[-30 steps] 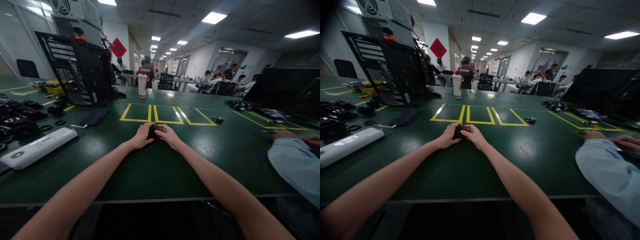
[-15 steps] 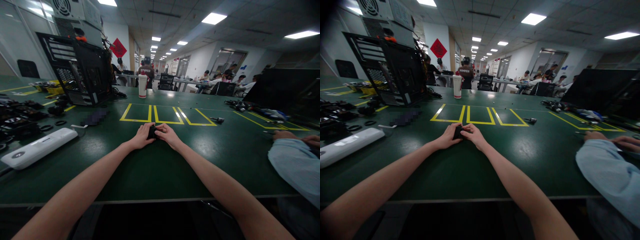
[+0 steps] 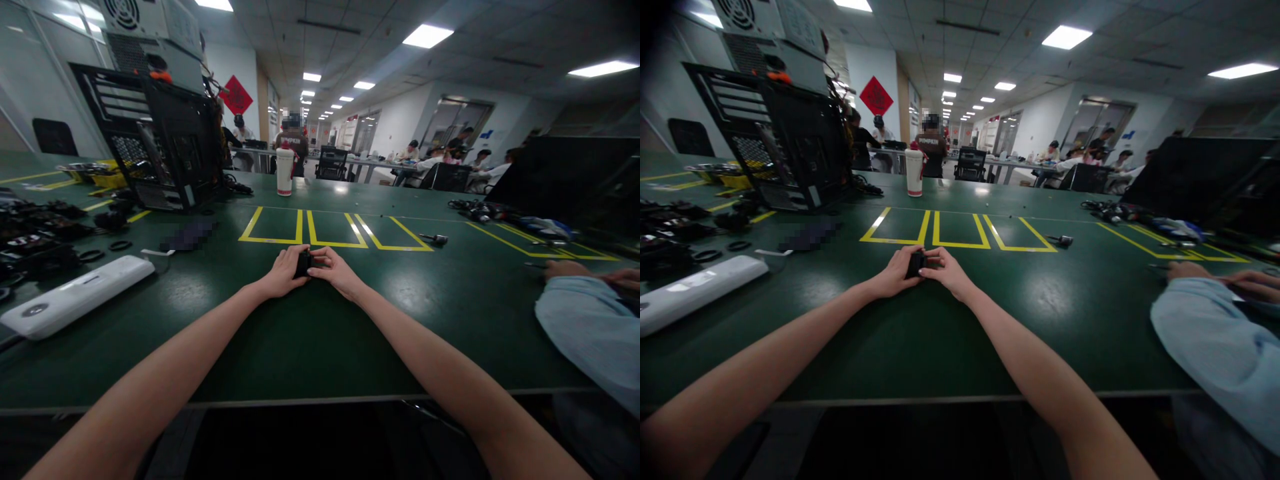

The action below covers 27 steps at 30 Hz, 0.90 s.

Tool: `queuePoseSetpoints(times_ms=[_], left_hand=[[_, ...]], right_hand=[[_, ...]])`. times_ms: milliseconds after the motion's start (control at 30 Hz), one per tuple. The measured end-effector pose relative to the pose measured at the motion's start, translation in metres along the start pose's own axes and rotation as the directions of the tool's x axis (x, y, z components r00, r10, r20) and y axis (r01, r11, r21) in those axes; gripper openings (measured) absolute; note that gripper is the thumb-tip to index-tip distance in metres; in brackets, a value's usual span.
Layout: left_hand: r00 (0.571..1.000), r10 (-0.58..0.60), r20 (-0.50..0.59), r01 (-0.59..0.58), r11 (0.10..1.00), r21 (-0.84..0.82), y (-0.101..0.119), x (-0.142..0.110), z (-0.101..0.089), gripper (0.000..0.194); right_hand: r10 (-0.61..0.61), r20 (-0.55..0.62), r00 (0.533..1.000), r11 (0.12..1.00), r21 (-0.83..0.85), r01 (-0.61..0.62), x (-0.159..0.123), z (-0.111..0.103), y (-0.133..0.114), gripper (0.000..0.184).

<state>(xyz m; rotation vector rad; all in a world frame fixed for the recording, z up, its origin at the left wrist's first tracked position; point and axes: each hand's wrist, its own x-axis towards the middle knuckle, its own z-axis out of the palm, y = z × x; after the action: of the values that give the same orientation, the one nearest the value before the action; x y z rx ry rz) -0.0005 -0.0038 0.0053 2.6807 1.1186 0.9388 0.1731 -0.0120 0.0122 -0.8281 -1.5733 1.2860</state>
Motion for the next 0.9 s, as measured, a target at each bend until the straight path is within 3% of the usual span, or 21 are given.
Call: queuePoseSetpoints(times_ms=[133,300,533,767,900], left_hand=[[1.000,0.007,-0.006,-0.007,1.000,-0.002,-0.0004,-0.0001,0.0007,0.064],[1.000,0.008,-0.008,-0.008,1.000,0.000,-0.0016,-0.0004,0.0015,0.064],[1.000,0.005,-0.007,-0.005,1.000,0.000,-0.0014,-0.0001,0.0015,0.062],[1.000,0.006,-0.015,-0.007,1.000,-0.029,-0.0005,0.0008,0.0015,0.063],[1.000,0.011,-0.004,-0.011,1.000,-0.016,-0.0009,0.0006,0.0009,0.063]], right_hand=[[0.047,-0.026,0.999,0.998,0.042,-0.046,0.0006,0.0015,0.0017,0.029],[0.084,-0.022,0.996,0.995,0.057,-0.083,0.0041,0.0004,0.0039,0.033],[0.002,0.013,1.000,0.999,0.038,-0.002,0.0017,-0.0001,-0.0003,0.041],[0.028,-0.045,0.999,0.999,0.024,-0.027,0.0012,0.0026,0.0016,0.028],[0.071,-0.036,0.997,0.995,0.069,-0.068,0.0038,0.0014,0.0044,0.031]])
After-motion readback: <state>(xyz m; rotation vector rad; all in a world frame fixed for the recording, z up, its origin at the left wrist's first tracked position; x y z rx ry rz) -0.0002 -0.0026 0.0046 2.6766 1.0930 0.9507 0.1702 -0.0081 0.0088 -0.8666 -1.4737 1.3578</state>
